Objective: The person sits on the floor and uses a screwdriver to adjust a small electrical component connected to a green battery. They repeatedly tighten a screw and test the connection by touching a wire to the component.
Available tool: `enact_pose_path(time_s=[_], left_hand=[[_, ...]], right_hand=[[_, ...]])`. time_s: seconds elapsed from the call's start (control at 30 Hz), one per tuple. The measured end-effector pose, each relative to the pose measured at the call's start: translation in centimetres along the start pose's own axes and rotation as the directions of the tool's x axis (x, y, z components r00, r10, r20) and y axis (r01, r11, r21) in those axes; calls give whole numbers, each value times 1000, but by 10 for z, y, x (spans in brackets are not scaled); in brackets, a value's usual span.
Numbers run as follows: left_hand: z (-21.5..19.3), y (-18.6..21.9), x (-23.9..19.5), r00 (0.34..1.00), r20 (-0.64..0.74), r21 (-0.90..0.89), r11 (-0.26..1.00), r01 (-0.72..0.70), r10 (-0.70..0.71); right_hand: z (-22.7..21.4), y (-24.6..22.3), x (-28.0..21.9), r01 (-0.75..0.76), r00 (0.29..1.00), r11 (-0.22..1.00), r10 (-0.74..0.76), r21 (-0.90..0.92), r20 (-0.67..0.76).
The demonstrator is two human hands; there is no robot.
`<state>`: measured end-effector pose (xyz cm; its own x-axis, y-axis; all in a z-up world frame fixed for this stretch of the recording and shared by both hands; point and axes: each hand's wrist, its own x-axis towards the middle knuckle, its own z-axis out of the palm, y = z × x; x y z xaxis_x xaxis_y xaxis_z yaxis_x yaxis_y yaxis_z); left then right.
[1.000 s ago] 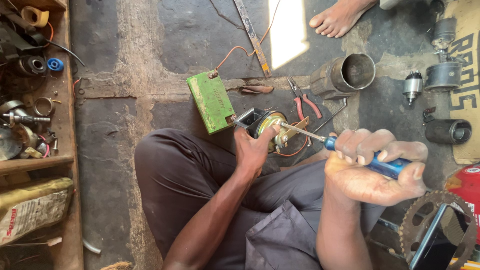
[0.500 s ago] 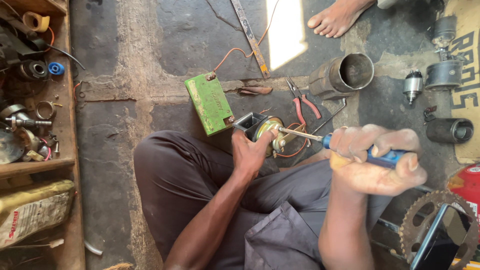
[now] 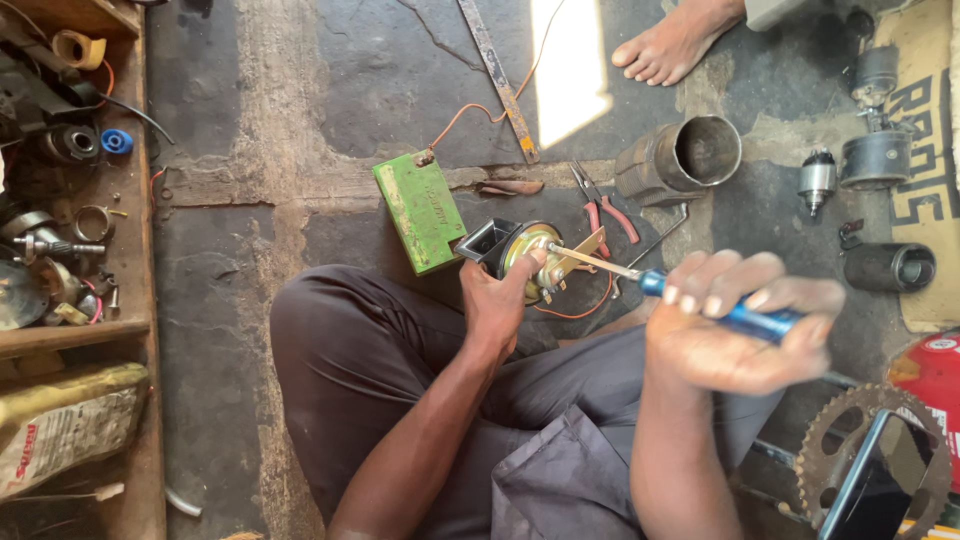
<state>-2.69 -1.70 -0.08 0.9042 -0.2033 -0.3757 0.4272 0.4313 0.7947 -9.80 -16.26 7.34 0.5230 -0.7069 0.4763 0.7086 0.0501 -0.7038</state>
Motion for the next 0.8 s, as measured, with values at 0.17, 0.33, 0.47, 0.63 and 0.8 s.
enact_pose_path(time_s=[0.17,0.33,0.47,0.63,0.8], left_hand=[[-6,2,1,998,-26,48,998,-48,50],[-20,8,-11,1000,-30,66,998,8,-6],[-34,6,-57,979,-93,109,976,189,-180],[-51,-20,-110,934,-197,285,894,346,-299],[-61,-39,-104,921,-93,73,920,385,-378]], right_hand=[[28,-9,-18,50,998,995,-53,-82,-33],[39,-38,-31,11,996,992,-21,-124,-81],[38,-59,-63,-39,997,967,19,-253,-81],[23,-71,-103,148,988,911,-121,-386,93],[17,-81,-115,42,997,926,-66,-375,-50]])
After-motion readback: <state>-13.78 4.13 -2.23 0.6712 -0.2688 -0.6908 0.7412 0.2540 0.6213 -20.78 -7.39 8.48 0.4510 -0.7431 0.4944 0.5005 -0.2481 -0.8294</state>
